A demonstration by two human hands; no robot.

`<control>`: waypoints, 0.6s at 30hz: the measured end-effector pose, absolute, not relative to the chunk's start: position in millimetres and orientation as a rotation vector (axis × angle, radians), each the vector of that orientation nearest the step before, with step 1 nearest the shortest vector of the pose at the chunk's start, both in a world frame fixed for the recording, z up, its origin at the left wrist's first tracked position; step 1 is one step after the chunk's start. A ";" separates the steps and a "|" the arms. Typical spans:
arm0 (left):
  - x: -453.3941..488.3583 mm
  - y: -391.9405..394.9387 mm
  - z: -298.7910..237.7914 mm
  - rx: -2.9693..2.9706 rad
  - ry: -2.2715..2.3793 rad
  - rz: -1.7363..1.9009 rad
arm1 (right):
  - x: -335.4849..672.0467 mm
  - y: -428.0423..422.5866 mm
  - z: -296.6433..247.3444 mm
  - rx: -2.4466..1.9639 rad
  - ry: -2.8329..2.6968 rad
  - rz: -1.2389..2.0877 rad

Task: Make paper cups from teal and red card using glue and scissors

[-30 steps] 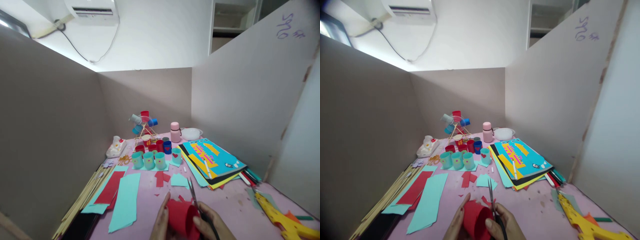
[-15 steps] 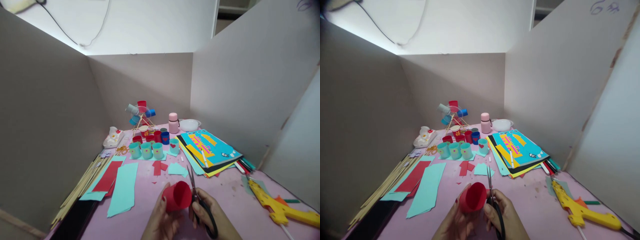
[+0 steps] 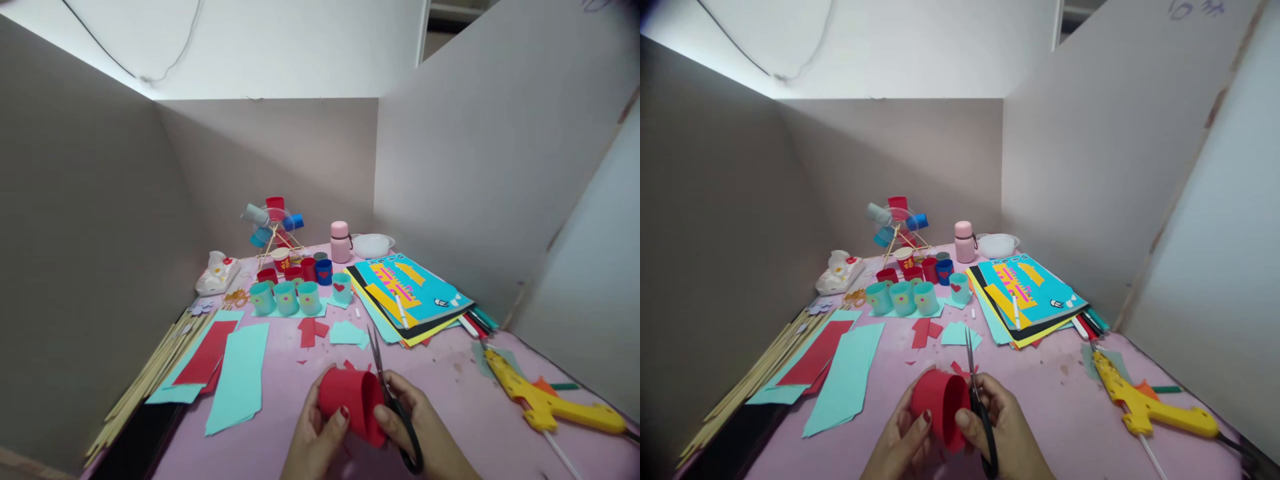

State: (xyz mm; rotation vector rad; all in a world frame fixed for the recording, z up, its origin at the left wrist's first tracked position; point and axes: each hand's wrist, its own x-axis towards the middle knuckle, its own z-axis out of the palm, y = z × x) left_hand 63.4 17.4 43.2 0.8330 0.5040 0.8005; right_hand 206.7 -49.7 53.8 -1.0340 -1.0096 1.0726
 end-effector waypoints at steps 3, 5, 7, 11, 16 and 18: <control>64.1 16.3 44.1 0.864 0.558 0.874 | 207.9 -49.2 52.3 -1.021 -0.991 1.062; 65.1 12.9 46.9 0.906 0.558 0.874 | 208.1 -49.3 55.1 -1.042 -0.951 1.050; 66.8 7.4 50.1 0.914 0.538 0.865 | 207.2 -49.3 59.2 -1.082 -0.898 1.042; 71.8 -5.5 53.9 0.862 0.529 0.880 | 203.9 -47.1 61.9 -1.172 -0.820 0.998; 74.5 -11.4 54.7 0.907 0.589 0.884 | 202.3 -47.9 51.7 -1.183 -0.905 0.994; 74.0 -10.5 55.5 0.915 0.623 0.922 | 203.5 -50.7 48.0 -1.122 -0.975 1.003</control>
